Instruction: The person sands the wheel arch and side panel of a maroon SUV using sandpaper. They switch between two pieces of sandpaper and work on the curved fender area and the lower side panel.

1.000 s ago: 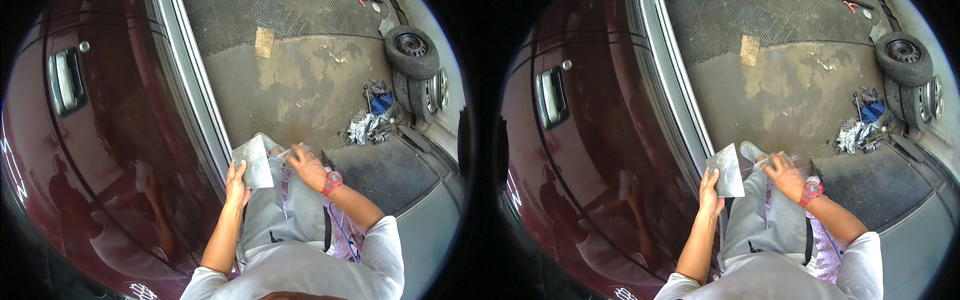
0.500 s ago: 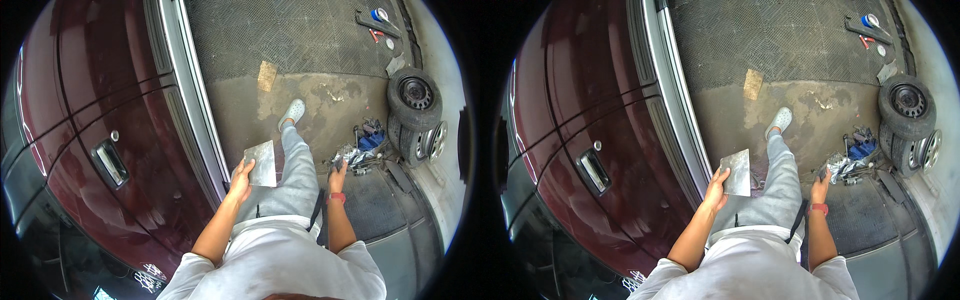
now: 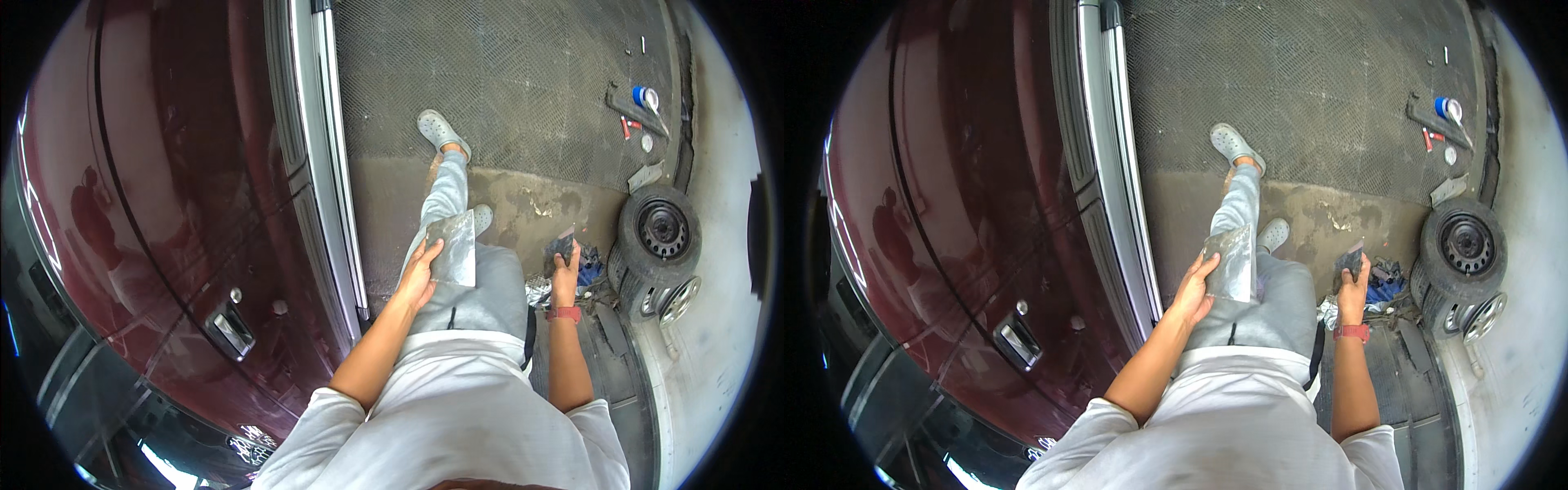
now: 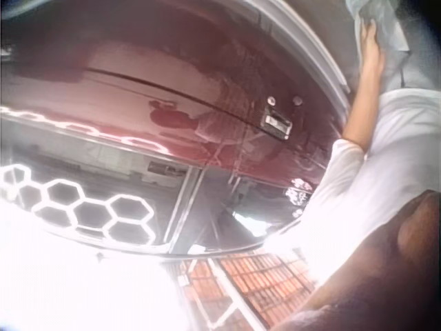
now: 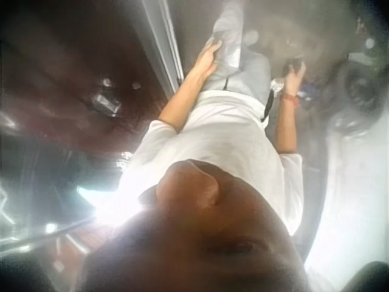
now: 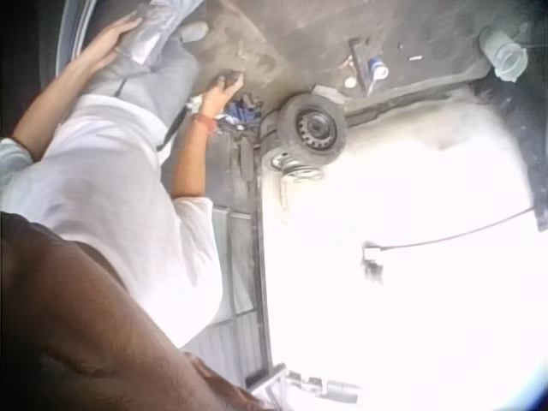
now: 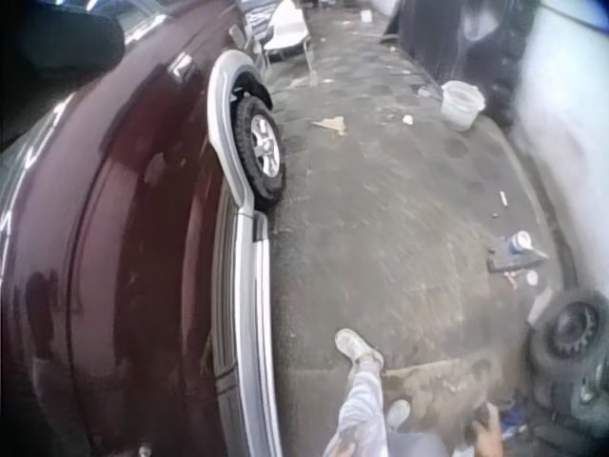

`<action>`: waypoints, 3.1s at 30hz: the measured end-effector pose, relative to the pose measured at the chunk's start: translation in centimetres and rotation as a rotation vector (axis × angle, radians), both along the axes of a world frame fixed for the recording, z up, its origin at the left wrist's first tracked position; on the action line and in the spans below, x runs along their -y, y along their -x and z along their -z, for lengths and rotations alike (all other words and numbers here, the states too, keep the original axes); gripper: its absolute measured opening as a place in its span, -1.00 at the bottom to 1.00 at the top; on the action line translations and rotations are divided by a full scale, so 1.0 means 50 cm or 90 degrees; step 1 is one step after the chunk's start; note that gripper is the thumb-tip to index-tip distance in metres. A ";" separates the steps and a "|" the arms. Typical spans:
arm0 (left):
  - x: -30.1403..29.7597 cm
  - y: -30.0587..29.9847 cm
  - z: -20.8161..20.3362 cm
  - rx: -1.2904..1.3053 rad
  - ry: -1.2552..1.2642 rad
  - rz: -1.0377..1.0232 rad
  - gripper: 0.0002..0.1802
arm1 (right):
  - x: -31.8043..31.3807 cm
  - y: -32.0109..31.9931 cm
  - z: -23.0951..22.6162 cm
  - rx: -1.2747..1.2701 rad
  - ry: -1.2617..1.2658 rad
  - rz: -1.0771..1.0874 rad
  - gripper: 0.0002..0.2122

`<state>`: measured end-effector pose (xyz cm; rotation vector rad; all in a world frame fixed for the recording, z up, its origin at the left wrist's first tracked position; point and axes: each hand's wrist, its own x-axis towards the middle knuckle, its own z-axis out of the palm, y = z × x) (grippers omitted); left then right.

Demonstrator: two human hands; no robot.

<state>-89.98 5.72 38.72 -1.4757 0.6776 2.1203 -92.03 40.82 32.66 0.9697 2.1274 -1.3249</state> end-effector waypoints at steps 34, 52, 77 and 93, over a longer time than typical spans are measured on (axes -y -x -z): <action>0.585 0.628 0.468 0.176 0.736 0.585 -0.45 | 0.386 0.841 0.022 0.054 0.067 -0.272 -0.50; 0.629 1.088 0.493 0.252 0.795 0.555 -0.35 | 0.055 1.040 0.116 0.102 0.057 -0.150 -0.46; 0.550 1.009 0.507 0.350 0.887 0.548 -0.53 | 0.336 1.103 0.111 0.154 0.046 -0.243 -0.50; 0.585 1.177 0.495 0.302 0.870 0.413 -0.44 | 0.366 1.124 0.124 0.138 0.062 -0.233 -0.54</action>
